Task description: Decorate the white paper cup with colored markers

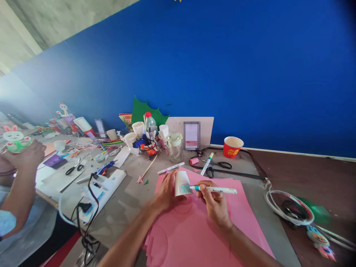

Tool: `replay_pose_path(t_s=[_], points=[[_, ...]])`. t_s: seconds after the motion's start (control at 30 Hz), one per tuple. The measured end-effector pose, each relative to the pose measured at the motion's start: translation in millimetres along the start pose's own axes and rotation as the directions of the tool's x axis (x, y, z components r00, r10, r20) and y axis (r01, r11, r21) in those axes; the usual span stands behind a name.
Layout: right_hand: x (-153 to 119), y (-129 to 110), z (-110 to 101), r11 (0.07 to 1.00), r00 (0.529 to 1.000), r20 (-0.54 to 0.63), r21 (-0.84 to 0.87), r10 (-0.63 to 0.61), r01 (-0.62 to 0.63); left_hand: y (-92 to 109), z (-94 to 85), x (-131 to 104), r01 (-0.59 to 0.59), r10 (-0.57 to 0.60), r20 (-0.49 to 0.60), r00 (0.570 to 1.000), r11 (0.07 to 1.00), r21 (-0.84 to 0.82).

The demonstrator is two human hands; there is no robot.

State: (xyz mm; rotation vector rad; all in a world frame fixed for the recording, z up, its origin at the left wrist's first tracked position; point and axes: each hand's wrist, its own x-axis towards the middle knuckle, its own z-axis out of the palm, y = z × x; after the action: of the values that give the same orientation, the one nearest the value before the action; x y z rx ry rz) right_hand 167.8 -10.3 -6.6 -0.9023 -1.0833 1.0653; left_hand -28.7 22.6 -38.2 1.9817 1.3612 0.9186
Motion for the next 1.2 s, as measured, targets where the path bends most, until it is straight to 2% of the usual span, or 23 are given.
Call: replay_pose_path(t_s=[0.13,0.4,0.67,1.0,1.2], points=[[-1,2,0,1.0,1.0,-0.009,-0.002,-0.018,0.018,-1,2.5,-2,-0.003,0.003,-0.033,0.999,1.0,0.004],[1,9,-3,0.996,0.998,0.002,-0.061,-0.068,0.068,15,-2.3,0,-0.031,0.031,-0.028,0.999,0.999,-0.018],[-1,7,-3,0.979,0.992,0.053,-0.158,-0.118,0.125,13,-2.0,0,-0.019,0.018,-0.023,1.0,0.999,-0.029],[0,6,-2,0.982,0.991,0.05,-0.137,-0.126,0.132,17,-2.6,0,-0.001,0.001,-0.006,1.0,0.999,-0.039],[1,4,-2,0.988,0.996,0.029,-0.122,-0.088,0.091,13,-3.0,0,-0.036,0.036,-0.001,0.999,0.999,-0.026]])
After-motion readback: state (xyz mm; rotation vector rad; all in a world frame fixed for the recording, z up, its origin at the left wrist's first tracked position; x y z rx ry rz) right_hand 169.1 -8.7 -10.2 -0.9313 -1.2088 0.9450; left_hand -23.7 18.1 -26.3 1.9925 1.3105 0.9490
